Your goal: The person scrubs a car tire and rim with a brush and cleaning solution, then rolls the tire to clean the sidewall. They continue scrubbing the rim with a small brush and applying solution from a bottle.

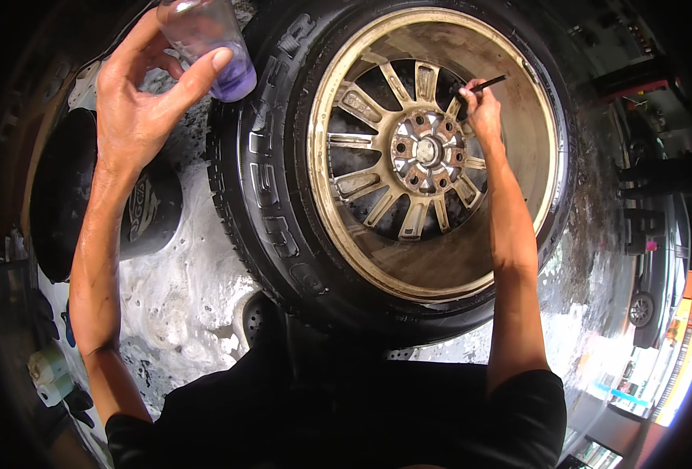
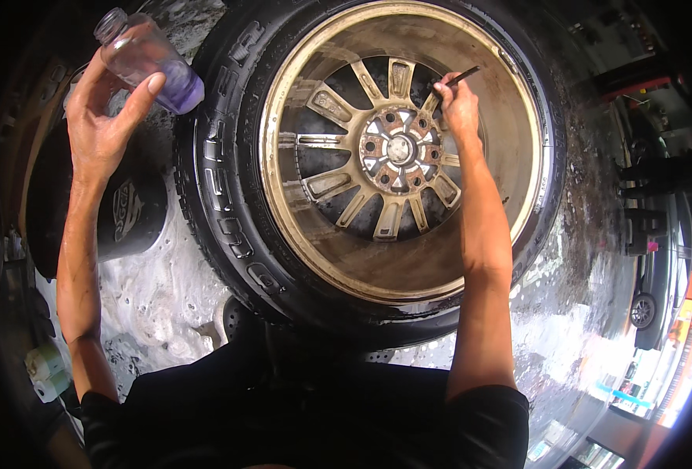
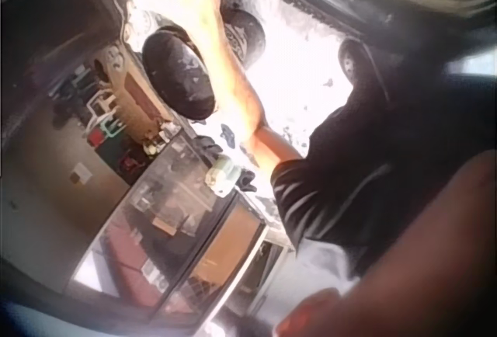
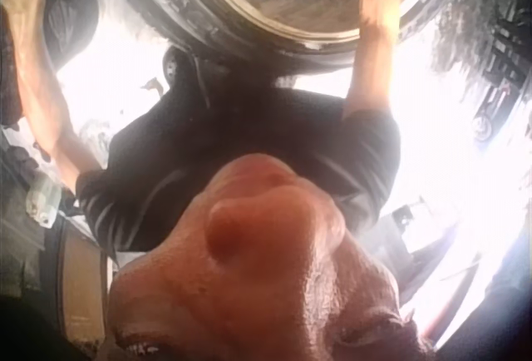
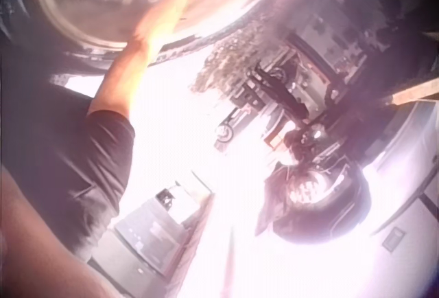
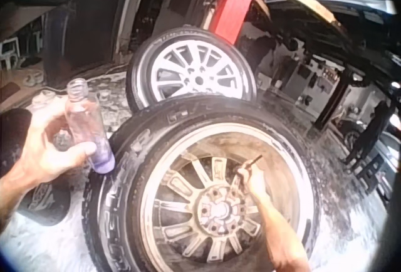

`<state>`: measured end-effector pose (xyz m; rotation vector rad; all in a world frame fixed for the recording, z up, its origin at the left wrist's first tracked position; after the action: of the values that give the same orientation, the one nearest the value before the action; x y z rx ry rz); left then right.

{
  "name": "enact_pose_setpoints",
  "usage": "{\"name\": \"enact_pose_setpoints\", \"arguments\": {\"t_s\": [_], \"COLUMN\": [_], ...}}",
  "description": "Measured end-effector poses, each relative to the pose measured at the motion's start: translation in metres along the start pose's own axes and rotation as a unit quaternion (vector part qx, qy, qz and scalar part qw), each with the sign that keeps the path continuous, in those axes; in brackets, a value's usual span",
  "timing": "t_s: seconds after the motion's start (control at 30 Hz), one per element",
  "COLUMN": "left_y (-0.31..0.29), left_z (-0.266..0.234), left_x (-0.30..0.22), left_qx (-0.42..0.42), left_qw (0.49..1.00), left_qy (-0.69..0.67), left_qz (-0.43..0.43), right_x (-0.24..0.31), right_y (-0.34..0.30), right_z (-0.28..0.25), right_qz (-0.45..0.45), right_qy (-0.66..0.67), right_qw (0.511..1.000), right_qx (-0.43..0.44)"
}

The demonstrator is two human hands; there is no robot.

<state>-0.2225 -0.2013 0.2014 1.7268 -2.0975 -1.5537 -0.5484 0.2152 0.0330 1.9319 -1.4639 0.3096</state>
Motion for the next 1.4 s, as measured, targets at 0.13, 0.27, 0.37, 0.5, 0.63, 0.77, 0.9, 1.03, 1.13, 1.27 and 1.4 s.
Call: {"name": "enact_pose_setpoints", "arguments": {"t_s": [0.13, 0.27, 0.37, 0.5, 0.63, 0.77, 0.9, 1.03, 1.13, 1.27, 1.4], "left_y": [-0.004, -0.002, -0.003, -0.007, -0.009, -0.007, -0.006, -0.014, -0.02, -0.023, -0.016], "left_z": [-0.006, -0.005, -0.005, -0.009, -0.012, -0.014, -0.015, -0.022, -0.032, -0.036, -0.032], "left_x": [0.001, 0.004, 0.006, 0.012, 0.02, 0.021, 0.018, 0.026, 0.037, 0.034, 0.033], "left_qx": [0.004, 0.009, 0.002, -0.017, -0.004, -0.009, -0.004, 0.003, 0.007, -0.015, -0.013], "left_qw": [1.0, 1.0, 1.0, 1.0, 1.0, 0.999, 0.998, 0.996, 0.991, 0.991, 0.99], "left_qy": [0.007, 0.007, 0.006, -0.002, 0.011, 0.036, 0.056, 0.083, 0.131, 0.131, 0.135], "left_qz": [-0.002, -0.006, -0.012, -0.005, -0.021, -0.027, -0.013, -0.035, -0.032, -0.008, 0.033], "right_x": [0.021, 0.026, 0.049, 0.028, 0.005, 0.028, 0.002, 0.0, -0.043, -0.023, -0.047], "right_y": [0.012, -0.011, -0.031, -0.038, -0.031, -0.037, -0.03, -0.04, -0.031, -0.037, -0.04], "right_z": [-0.009, 0.005, 0.002, 0.006, 0.002, 0.006, 0.006, -0.013, -0.024, -0.032, -0.039], "right_qz": [0.049, -0.057, -0.235, -0.311, -0.191, -0.304, -0.175, -0.276, 0.034, -0.01, -0.05], "right_qy": [-0.022, -0.01, -0.107, -0.302, -0.371, -0.337, -0.425, -0.388, -0.414, -0.309, -0.283], "right_qw": [0.998, 0.997, 0.966, 0.898, 0.902, 0.888, 0.881, 0.874, 0.897, 0.937, 0.944], "right_qx": [0.03, 0.04, 0.019, 0.071, 0.111, 0.076, 0.115, 0.099, 0.152, 0.161, 0.159]}}
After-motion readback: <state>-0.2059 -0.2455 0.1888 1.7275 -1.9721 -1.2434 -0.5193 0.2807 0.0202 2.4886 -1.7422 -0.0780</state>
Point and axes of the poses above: each hand's wrist, its own y-axis towards the middle knuckle, its own z-axis out of the palm, x = y × z, the point moved 7 cm from there along y, towards the middle knuckle, and after that the axes turned 6 degrees about z, right-handed, at the moved point
